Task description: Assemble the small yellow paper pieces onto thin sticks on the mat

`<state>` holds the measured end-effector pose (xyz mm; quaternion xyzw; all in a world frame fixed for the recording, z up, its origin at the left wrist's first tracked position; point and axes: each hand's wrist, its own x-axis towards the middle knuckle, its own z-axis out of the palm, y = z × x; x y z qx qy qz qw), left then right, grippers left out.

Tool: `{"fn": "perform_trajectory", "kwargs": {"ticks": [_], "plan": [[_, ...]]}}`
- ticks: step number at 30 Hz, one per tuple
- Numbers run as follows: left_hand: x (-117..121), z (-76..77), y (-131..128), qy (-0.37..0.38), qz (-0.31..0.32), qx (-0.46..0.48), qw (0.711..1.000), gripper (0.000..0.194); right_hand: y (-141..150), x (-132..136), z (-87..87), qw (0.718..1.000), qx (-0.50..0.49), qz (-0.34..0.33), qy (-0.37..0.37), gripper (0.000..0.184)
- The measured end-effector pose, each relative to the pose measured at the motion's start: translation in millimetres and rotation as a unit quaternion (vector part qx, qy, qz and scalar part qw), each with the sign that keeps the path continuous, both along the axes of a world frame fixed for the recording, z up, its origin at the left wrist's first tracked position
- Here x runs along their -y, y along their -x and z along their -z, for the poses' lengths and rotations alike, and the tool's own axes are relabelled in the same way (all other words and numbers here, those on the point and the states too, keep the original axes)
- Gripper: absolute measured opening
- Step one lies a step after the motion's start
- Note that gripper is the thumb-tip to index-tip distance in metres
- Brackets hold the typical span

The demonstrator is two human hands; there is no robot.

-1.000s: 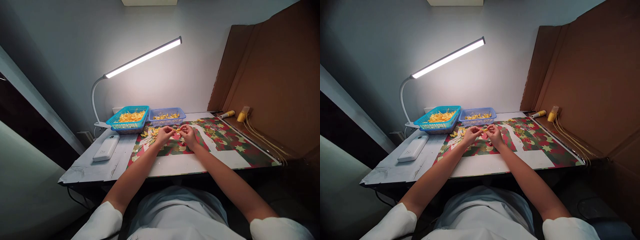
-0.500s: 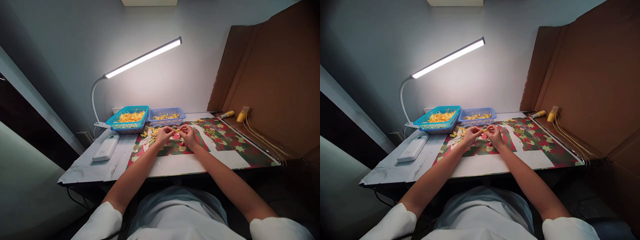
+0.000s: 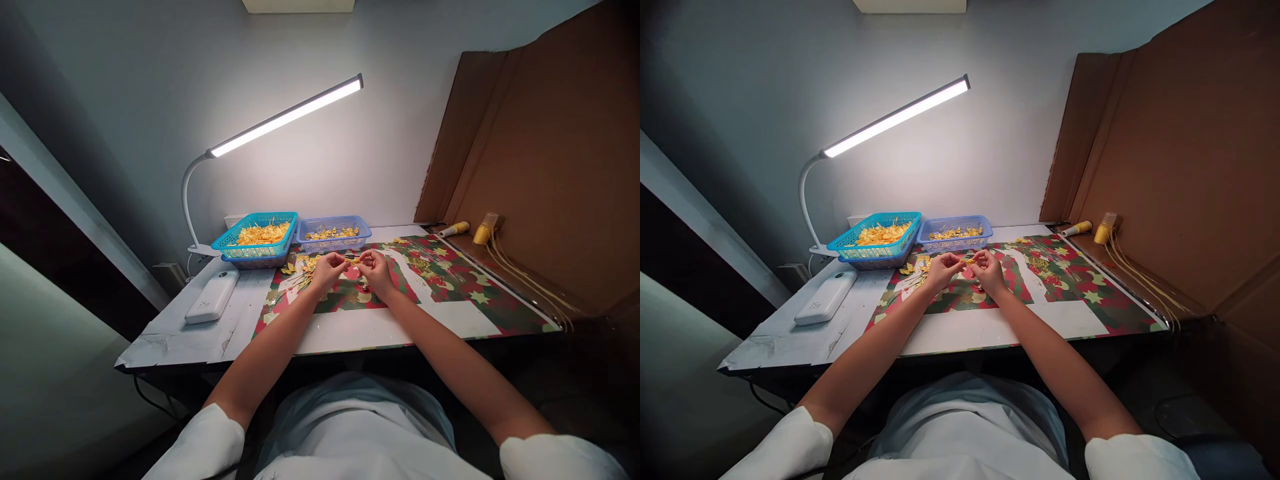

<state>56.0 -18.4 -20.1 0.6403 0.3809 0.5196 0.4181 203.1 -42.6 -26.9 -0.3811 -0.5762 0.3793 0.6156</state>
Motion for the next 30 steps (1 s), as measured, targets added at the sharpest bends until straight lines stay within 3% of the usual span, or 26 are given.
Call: {"fn": "perform_trajectory", "kwargs": {"ticks": [15,21,25,30], "plan": [[-2.7,6.1,-2.3,-0.019,-0.010,0.039,0.999,0.023,4.2,9.1,-0.2,0.996,0.071,0.049,-0.035,0.010],[-2.4,10.7,-3.9,-0.037,-0.018,0.047,0.998,0.019,8.9,5.2,9.6,0.987,0.105,0.095,-0.074,0.006],[4.9,9.8,-7.1,-0.093,-0.023,-0.001,0.995,0.014,11.4,-0.8,17.3,0.985,0.100,0.117,-0.076,0.007],[12.0,4.4,-7.2,-0.180,-0.066,-0.061,0.979,0.009,14.0,-3.4,17.4,0.992,0.065,0.094,-0.057,0.014]]}}
